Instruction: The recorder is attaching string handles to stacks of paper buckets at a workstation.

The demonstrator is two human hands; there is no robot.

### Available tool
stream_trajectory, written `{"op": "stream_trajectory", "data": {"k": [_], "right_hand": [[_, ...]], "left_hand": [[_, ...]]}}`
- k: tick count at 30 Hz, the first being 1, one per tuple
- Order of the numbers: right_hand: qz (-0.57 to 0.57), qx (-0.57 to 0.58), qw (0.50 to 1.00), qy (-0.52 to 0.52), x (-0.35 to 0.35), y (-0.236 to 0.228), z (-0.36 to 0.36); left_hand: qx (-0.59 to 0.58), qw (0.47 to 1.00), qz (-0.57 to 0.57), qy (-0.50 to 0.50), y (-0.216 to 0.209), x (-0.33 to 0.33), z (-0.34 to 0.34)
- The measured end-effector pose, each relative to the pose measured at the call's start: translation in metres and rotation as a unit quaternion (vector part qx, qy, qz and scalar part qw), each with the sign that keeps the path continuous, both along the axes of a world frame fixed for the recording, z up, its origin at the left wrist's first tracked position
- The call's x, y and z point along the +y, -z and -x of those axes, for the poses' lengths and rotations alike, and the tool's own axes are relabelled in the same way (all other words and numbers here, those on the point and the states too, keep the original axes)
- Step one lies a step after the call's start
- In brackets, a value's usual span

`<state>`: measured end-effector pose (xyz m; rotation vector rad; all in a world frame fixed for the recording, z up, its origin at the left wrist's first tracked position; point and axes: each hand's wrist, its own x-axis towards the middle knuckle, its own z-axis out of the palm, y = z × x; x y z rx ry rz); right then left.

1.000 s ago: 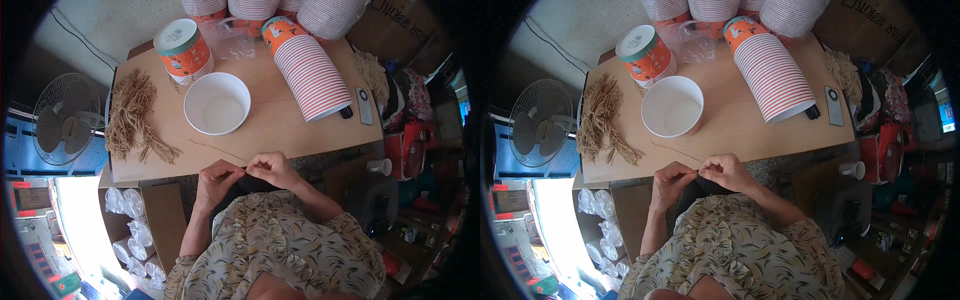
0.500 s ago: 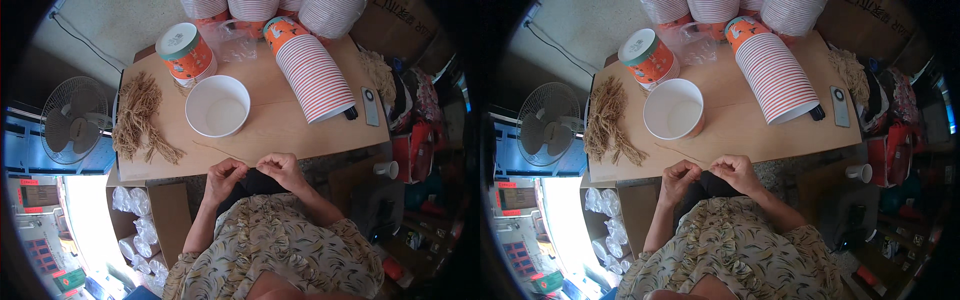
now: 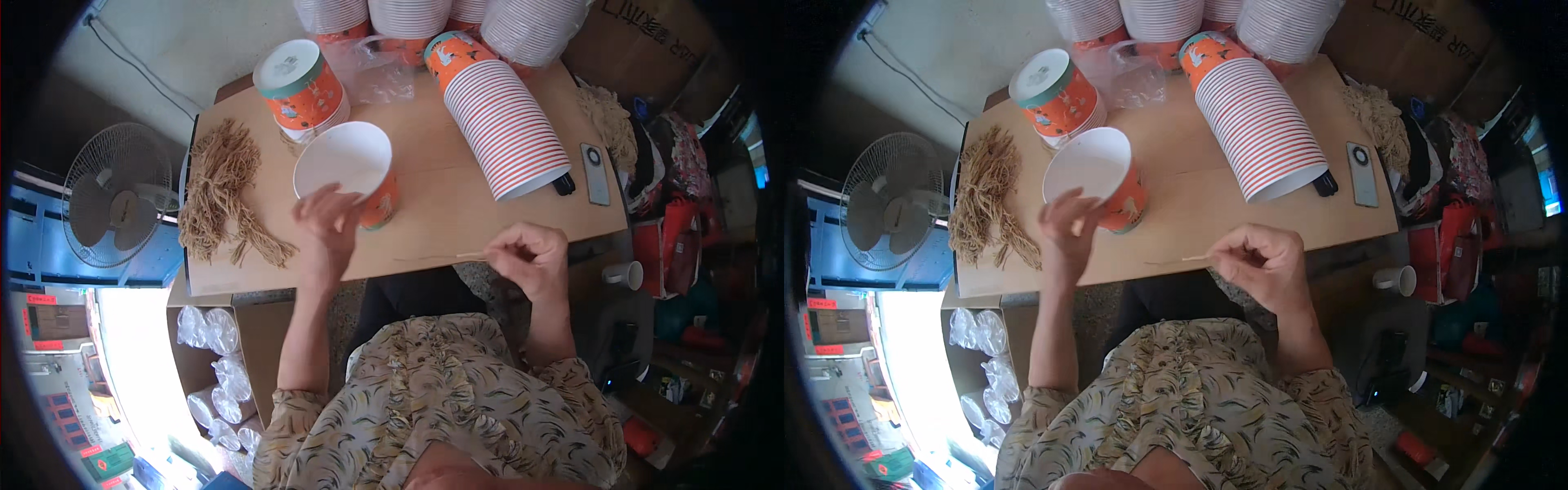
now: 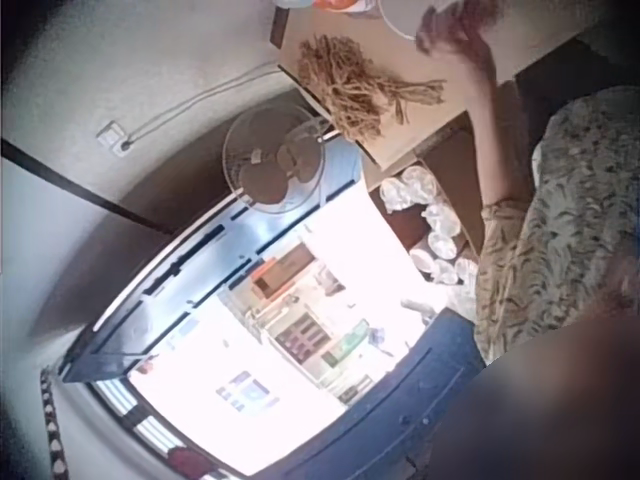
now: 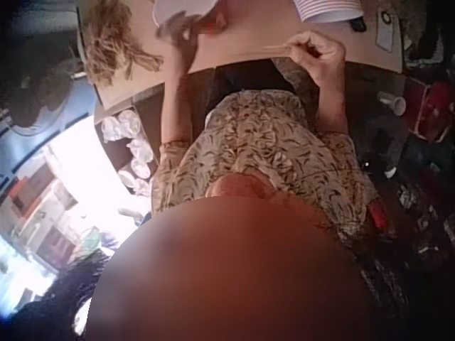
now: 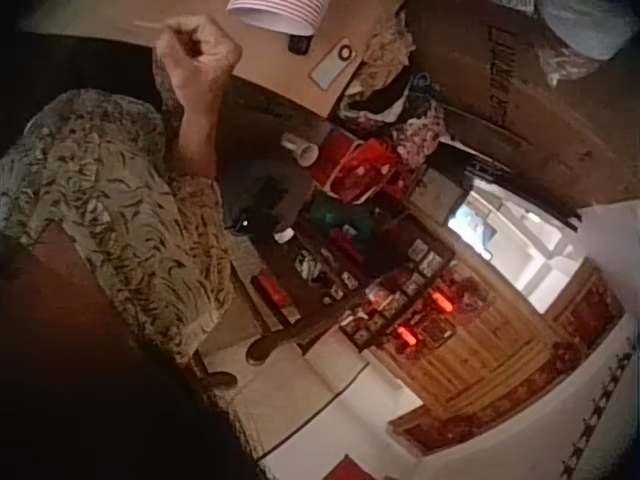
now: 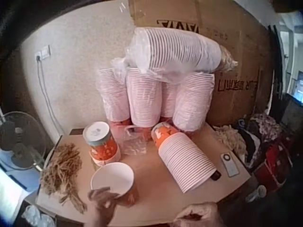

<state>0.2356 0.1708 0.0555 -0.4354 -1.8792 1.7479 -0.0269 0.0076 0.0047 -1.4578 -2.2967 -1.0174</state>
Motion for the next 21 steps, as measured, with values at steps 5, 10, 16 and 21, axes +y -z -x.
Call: {"op": "stream_trajectory", "data": {"k": [5, 10, 16, 21], "right_hand": [[0.016, -0.005, 1.0, 0.003, -0.008, 0.004, 0.031], [-0.023, -0.013, 0.999, -0.047, -0.026, 0.0, 0.06], [-0.066, 0.079, 0.994, 0.021, -0.041, 0.033, 0.109], [-0.295, 0.066, 0.95, 0.076, -0.043, 0.039, 0.148]], "left_hand": [[-0.321, 0.945, -0.062, 0.001, -0.007, -0.041, 0.031], [-0.425, 0.899, -0.06, 0.085, -0.004, -0.065, 0.04], [-0.451, 0.881, -0.041, 0.135, 0.0, -0.071, 0.045], [-0.55, 0.818, -0.072, 0.151, -0.01, -0.064, 0.034]]}}
